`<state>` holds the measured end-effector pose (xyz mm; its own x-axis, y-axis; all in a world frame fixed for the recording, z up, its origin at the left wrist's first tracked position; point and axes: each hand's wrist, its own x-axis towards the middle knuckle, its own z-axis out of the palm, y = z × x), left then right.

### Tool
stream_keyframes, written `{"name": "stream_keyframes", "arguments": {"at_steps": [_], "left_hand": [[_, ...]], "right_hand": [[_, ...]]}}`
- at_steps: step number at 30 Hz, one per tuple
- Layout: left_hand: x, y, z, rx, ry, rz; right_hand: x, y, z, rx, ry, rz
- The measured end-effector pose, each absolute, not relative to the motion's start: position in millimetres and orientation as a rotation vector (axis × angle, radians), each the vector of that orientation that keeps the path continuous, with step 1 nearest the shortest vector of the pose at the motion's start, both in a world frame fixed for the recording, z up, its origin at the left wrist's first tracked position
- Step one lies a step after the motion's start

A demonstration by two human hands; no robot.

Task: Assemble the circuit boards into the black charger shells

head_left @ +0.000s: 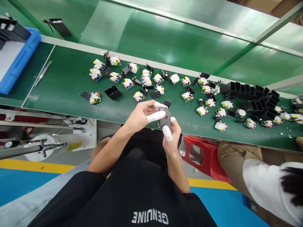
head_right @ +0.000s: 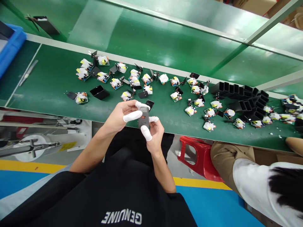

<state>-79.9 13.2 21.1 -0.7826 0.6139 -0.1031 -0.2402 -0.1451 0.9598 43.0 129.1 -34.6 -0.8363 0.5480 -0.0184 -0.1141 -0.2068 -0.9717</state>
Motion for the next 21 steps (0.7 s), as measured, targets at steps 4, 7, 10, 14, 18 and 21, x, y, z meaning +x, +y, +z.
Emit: {"name": "stream_keyframes", "arguments": {"at_steps": [4,7,10,14,18,21], "left_hand": [[-95.1,-0.6,31.3,0.561,1.615,1.731],[-101.6,-10.3,30.9,0.624,1.637,1.650],[-100.6,-18.3,23.3,0.658,1.609,1.675],[-87.1,-33.0,13.0,0.717,1.559,1.691],[-61.7,-52.5,6.3,0.699,1.577,1.658],[-43.8,-65.5,0.3,0.704,1.599,1.678]], "right_hand": [[44.1,140.3,-32.3,-0.449,-1.673,2.128],[45.0,154.7,-28.8,-0.345,-1.807,2.120],[45.5,170.5,-25.7,-0.188,-1.982,2.093],[51.2,186.7,-20.9,0.033,-2.251,1.933],[63.6,192.7,-11.8,0.294,-2.527,1.632],[71.0,192.1,-4.7,0.477,-2.690,1.265]]}}
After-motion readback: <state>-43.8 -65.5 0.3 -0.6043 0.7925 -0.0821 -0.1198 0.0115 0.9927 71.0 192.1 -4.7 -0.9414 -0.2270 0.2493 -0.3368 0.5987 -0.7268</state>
